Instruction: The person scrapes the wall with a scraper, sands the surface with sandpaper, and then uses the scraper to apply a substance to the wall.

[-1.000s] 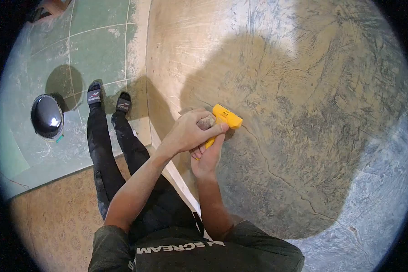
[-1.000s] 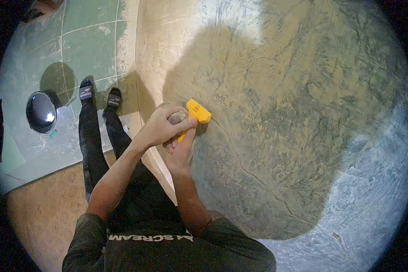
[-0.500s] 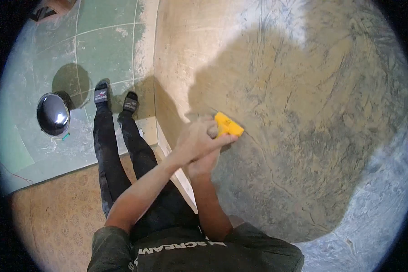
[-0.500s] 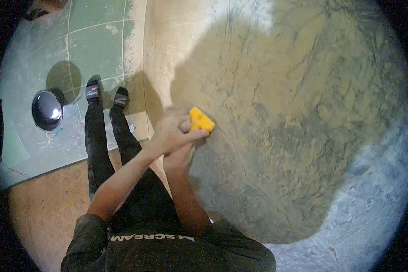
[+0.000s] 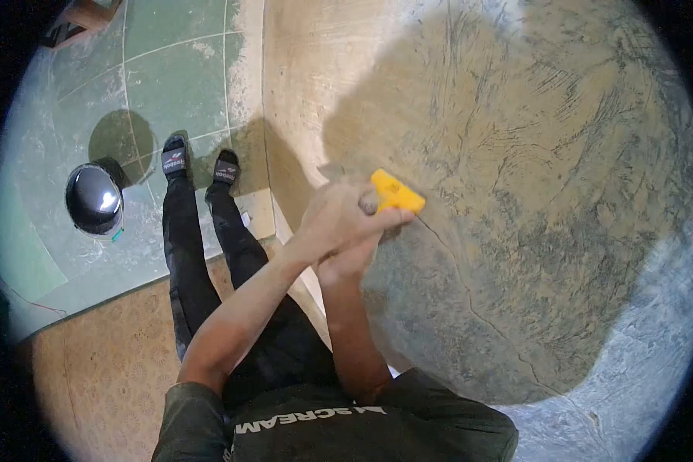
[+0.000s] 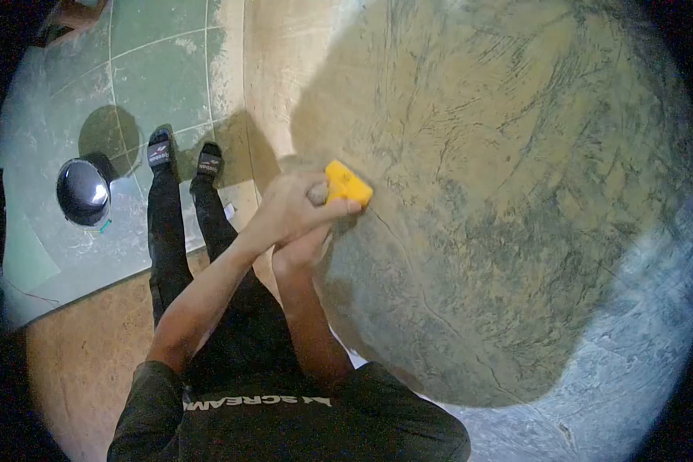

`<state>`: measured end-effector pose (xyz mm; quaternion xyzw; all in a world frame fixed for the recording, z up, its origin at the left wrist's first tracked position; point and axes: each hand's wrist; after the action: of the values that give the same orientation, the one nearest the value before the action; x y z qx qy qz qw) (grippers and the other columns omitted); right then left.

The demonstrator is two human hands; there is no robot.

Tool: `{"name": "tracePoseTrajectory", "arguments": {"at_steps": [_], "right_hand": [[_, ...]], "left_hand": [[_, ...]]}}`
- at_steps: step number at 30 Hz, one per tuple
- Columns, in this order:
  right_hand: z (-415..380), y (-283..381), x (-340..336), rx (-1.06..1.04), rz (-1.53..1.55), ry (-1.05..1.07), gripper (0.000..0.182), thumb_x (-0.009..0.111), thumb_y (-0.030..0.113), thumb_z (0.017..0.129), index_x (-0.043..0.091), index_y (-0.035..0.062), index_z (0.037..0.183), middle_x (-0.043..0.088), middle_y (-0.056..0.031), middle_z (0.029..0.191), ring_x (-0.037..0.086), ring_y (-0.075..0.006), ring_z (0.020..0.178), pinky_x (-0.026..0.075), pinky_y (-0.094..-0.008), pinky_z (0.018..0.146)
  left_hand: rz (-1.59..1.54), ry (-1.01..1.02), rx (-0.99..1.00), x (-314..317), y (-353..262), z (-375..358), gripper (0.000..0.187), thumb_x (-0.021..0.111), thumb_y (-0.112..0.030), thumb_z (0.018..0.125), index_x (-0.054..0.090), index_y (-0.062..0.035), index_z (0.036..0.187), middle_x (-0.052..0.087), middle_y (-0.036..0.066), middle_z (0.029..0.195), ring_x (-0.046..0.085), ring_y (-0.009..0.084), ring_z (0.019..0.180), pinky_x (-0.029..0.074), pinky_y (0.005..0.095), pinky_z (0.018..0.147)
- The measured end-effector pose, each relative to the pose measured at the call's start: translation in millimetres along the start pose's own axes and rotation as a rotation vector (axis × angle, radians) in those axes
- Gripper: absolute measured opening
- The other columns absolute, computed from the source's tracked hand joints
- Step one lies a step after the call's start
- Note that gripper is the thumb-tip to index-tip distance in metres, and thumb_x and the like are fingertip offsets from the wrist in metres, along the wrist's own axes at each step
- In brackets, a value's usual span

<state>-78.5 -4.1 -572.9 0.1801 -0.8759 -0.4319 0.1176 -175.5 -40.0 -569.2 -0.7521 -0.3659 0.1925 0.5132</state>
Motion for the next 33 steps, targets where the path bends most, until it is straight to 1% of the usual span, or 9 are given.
{"name": "tracePoseTrajectory", "arguments": {"at_steps": [1, 9, 11, 15, 17, 18, 21, 26, 33], "right_hand": [[3.0, 1.5, 2.8, 0.003, 0.011, 0.014, 0.05, 0.04, 0.058, 0.101, 0.047, 0.0187, 0.131, 0.055, -0.0028, 0.122, 0.055, -0.0201, 0.115, 0.046, -0.0379, 0.1], [-8.9, 8.0, 2.3, 0.046, 0.101, 0.054, 0.051, 0.041, 0.059, 0.1, 0.047, 0.0191, 0.131, 0.055, -0.0022, 0.121, 0.055, -0.0196, 0.114, 0.046, -0.0375, 0.098], [-5.5, 10.7, 7.1, 0.055, 0.123, 0.082, 0.051, 0.041, 0.059, 0.1, 0.048, 0.0192, 0.131, 0.055, -0.0021, 0.12, 0.055, -0.0195, 0.113, 0.047, -0.0374, 0.098], [2.6, 7.1, 4.5, 0.078, 0.155, 0.115, 0.051, 0.041, 0.059, 0.1, 0.048, 0.0193, 0.131, 0.055, -0.0019, 0.12, 0.056, -0.0193, 0.113, 0.047, -0.0373, 0.097], [9.6, -10.7, -13.7, -0.04, -0.496, -0.104, 0.051, 0.042, 0.06, 0.099, 0.047, 0.0199, 0.131, 0.055, -0.0013, 0.119, 0.056, -0.0189, 0.112, 0.048, -0.0364, 0.096], [16.8, -18.3, -16.7, -0.106, -0.817, -0.192, 0.051, 0.042, 0.06, 0.099, 0.047, 0.0202, 0.131, 0.054, -0.0011, 0.118, 0.056, -0.0187, 0.112, 0.048, -0.036, 0.095], [-13.2, -14.7, -22.2, -0.104, -0.773, -0.164, 0.051, 0.042, 0.06, 0.099, 0.047, 0.0201, 0.131, 0.054, -0.001, 0.118, 0.056, -0.0186, 0.112, 0.048, -0.036, 0.095], [22.9, -19.3, 4.4, -0.083, -0.678, -0.169, 0.051, 0.042, 0.059, 0.099, 0.047, 0.0199, 0.131, 0.054, -0.001, 0.119, 0.055, -0.0184, 0.112, 0.048, -0.0359, 0.095], [-6.1, -1.8, 3.5, -0.076, -0.547, -0.141, 0.05, 0.042, 0.058, 0.1, 0.047, 0.0196, 0.131, 0.054, -0.001, 0.119, 0.055, -0.0182, 0.112, 0.048, -0.0357, 0.094]], "left_hand": [[-0.025, -0.039, 0.07, 1.5, -0.4, -2.0, 0.058, 0.073, -0.06, 0.074, 0.07, -0.0031, 0.084, 0.066, 0.019, 0.088, 0.064, 0.0359, 0.085, 0.049, 0.0432, 0.078], [-0.11, -0.039, -0.031, -10.2, -10.3, 9.7, 0.057, 0.076, -0.058, 0.071, 0.07, -0.0032, 0.085, 0.066, 0.02, 0.09, 0.061, 0.038, 0.088, 0.049, 0.0437, 0.079], [-0.058, -0.055, 0.099, -1.0, -3.1, -3.2, 0.055, 0.076, -0.057, 0.072, 0.071, -0.0035, 0.085, 0.067, 0.019, 0.087, 0.064, 0.0363, 0.083, 0.05, 0.0433, 0.075], [-0.062, -0.035, 0.024, 2.6, -0.6, 7.8, 0.056, 0.075, -0.058, 0.074, 0.07, -0.0036, 0.084, 0.067, 0.019, 0.083, 0.064, 0.0354, 0.079, 0.05, 0.0431, 0.072], [-0.027, -0.063, 0.009, -8.9, -4.7, 18.4, 0.064, 0.073, -0.064, 0.071, 0.072, -0.0021, 0.088, 0.068, 0.021, 0.088, 0.065, 0.0376, 0.08, 0.051, 0.0439, 0.073], [-0.013, 0.005, -0.073, -9.9, -3.1, 16.3, 0.064, 0.072, -0.065, 0.073, 0.07, -0.0007, 0.082, 0.068, 0.02, 0.085, 0.065, 0.0371, 0.08, 0.051, 0.0443, 0.073], [-0.01, 0.106, 0.065, -3.6, -1.5, -2.9, 0.066, 0.071, -0.065, 0.073, 0.068, 0.0006, 0.076, 0.066, 0.02, 0.079, 0.065, 0.0368, 0.077, 0.051, 0.0437, 0.072], [0.081, 0.062, 0.036, -13.0, -1.6, 16.7, 0.061, 0.074, -0.061, 0.074, 0.066, -0.0007, 0.073, 0.061, 0.016, 0.071, 0.061, 0.0355, 0.069, 0.047, 0.0424, 0.064], [-0.059, 0.078, 0.181, -3.9, 2.3, 9.1, 0.057, 0.075, -0.058, 0.075, 0.07, -0.0018, 0.083, 0.064, 0.016, 0.074, 0.065, 0.0351, 0.074, 0.05, 0.0423, 0.071]]}}
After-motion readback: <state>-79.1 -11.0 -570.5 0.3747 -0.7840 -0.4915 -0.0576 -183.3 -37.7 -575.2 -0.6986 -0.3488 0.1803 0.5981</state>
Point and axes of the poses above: each hand's wrist, its own z-axis towards the middle knuckle, its own x-axis out of the palm, y = z × x
